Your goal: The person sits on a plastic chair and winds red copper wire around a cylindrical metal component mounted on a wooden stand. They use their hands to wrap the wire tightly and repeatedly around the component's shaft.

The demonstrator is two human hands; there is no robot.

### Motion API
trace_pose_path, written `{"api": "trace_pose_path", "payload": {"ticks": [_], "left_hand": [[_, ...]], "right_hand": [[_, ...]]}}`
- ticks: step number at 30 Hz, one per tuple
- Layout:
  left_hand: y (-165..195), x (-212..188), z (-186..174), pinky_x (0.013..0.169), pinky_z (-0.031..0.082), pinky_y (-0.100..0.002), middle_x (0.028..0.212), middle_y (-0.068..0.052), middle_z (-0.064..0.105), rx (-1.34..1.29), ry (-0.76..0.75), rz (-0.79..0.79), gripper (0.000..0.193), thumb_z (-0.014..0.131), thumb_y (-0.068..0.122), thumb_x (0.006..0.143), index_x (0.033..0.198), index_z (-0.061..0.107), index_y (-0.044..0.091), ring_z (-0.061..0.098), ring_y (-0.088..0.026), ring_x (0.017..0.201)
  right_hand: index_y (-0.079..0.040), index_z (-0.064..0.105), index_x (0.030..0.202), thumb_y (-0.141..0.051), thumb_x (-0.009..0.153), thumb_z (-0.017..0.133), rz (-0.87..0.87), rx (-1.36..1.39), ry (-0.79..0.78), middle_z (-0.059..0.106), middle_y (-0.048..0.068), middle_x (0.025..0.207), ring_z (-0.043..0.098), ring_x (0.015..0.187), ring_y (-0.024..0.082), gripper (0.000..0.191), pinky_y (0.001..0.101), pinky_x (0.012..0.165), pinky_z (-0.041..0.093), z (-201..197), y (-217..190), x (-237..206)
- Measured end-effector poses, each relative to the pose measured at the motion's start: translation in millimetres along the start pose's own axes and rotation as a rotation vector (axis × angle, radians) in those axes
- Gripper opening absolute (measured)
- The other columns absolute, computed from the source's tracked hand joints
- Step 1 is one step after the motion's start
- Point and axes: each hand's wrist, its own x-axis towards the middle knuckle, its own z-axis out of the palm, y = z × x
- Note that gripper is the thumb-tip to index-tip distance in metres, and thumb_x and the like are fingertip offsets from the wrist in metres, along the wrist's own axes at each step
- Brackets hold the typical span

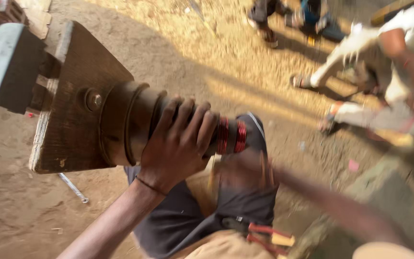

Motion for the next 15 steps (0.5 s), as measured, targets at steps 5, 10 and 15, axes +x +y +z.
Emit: {"api": "trace_pose_path", "payload": {"ticks": [5,10,15], "left_hand": [[4.1,5.2,-6.9,0.111,0.044,-0.050,0.123,-0.015,0.065,-0.011,-0.065,0.022,0.037,0.066,0.022,0.088,0.120,0.062,0.003,0.060,-0.034,0.117],[4.8,11.8,-8.6,0.110,0.043,-0.051,0.121,-0.015,0.065,0.008,-0.028,0.022,0.034,0.065,0.022,0.088,0.116,0.060,0.005,0.060,-0.034,0.117],[-0.8,7.0,-9.6,0.109,0.043,-0.052,0.122,-0.016,0.064,-0.026,-0.011,-0.001,0.040,0.065,0.024,0.086,0.119,0.060,0.002,0.060,-0.036,0.116]], "right_hand": [[-0.007,0.063,0.119,-0.007,0.095,0.061,-0.179,-0.414,0.187,0.065,0.006,0.106,0.064,0.091,0.016,0.024,0.0333,0.077,0.055,-75.2,6.5,-20.7],[-0.007,0.063,0.119,-0.007,0.095,0.061,0.108,-0.114,0.126,0.065,0.006,0.106,0.064,0.091,0.016,0.024,0.0335,0.078,0.055,-39.6,40.4,22.1],[-0.007,0.063,0.119,-0.007,0.096,0.061,-0.198,-0.252,-0.003,0.065,0.006,0.106,0.064,0.092,0.016,0.024,0.0337,0.078,0.055,-38.0,-29.2,-9.4]]}}
